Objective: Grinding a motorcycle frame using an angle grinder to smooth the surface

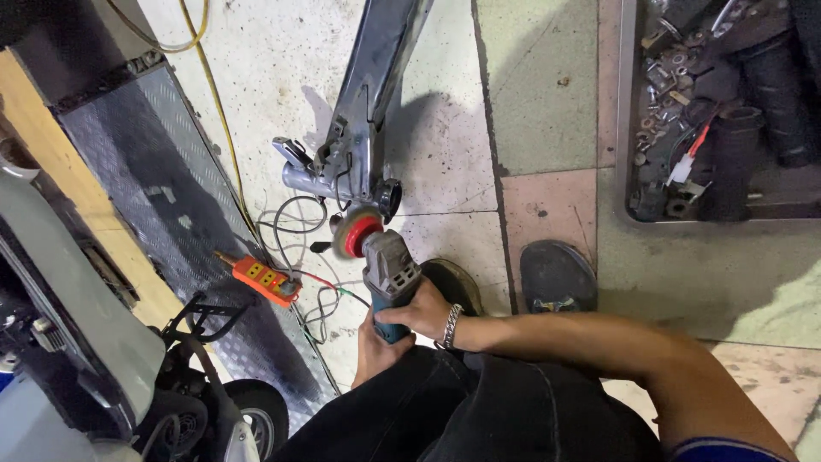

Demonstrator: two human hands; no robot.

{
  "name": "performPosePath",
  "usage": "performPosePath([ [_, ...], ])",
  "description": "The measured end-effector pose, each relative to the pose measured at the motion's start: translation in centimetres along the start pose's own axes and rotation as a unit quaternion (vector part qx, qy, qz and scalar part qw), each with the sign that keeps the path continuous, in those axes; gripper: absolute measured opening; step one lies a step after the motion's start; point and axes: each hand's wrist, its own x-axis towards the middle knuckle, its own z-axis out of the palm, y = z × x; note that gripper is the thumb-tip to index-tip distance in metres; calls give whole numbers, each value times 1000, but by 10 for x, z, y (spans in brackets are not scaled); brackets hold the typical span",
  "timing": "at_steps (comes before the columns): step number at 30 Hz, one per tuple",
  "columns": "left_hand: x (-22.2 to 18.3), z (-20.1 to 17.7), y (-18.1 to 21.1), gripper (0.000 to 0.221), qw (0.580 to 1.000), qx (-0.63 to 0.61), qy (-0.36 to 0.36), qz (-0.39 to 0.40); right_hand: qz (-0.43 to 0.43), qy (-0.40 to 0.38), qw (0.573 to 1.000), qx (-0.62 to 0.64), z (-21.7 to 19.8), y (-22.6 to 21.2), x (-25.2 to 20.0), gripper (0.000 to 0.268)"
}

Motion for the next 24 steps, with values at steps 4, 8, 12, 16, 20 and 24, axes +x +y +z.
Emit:
performPosePath([
  [4, -1, -8, 33, 46, 1000, -4, -11, -5, 3, 14, 1000, -2, 8, -27, -1, 59],
  [8, 6, -15, 43, 48, 1000, 1, -9, -7, -3, 21, 1000, 14, 9, -35, 2, 57],
  [12, 8, -16, 42, 53, 1000, 17, -17, -9, -10, 21, 1000, 13, 10, -27, 4, 56],
  [16, 10, -18, 45, 48, 1000, 14, -14, -21, -11, 24, 999, 30, 11, -33, 6, 50],
  [20, 8, -18, 33, 49, 1000, 20, -15, -18, -23, 18, 999, 27, 11, -40, 4, 47],
  [24, -5, -10, 8, 43, 999, 0, 13, -31, 107, 34, 993, -21, 22, -55, 2, 34],
])
